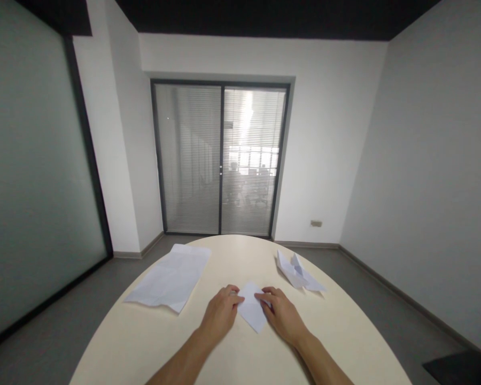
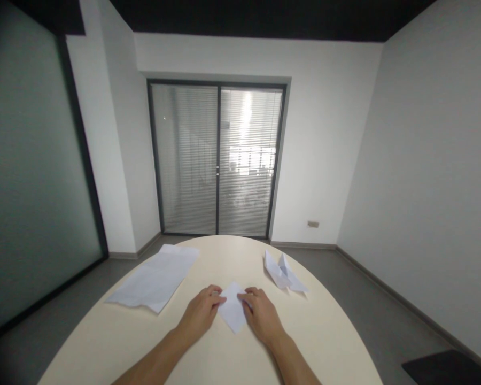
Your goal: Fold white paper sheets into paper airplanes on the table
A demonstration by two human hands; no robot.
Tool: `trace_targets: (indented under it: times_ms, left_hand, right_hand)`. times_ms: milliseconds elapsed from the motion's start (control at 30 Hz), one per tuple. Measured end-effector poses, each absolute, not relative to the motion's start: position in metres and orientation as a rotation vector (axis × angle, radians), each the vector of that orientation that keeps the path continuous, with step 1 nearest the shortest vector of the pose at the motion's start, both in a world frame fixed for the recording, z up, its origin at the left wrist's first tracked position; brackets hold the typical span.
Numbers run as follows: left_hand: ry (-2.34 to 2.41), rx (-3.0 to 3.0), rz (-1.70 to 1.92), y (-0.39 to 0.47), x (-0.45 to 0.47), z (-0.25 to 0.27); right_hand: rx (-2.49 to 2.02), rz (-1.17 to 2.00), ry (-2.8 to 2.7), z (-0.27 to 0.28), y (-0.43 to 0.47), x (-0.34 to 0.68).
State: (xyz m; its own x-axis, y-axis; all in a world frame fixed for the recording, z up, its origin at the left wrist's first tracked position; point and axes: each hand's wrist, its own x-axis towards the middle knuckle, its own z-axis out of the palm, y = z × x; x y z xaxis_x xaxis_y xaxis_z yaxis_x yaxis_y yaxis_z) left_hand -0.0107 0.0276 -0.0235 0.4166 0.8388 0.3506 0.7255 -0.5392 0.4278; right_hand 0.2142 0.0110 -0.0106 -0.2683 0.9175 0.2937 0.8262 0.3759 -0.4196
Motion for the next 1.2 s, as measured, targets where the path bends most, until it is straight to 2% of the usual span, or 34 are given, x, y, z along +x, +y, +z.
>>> trace_targets:
  times_ms: [367, 800, 1200]
  left_hand:
    - [1.318, 2.538, 0.837, 0.025, -0.01, -0.02]
    - [1.19, 2.6, 0.627, 0.02, -0.011, -0.019]
    - [1.274, 2.561, 0.459, 0.016, -0.012, -0.016]
  right_hand:
    - [-1.38, 0.263, -2.307, -0.006, 0.005, 0.212]
    - [-1.237, 0.359, -2.289, -0.002, -0.001, 0.208]
    - [-1.446, 0.414, -2.414, -0.003, 0.001, 0.206]
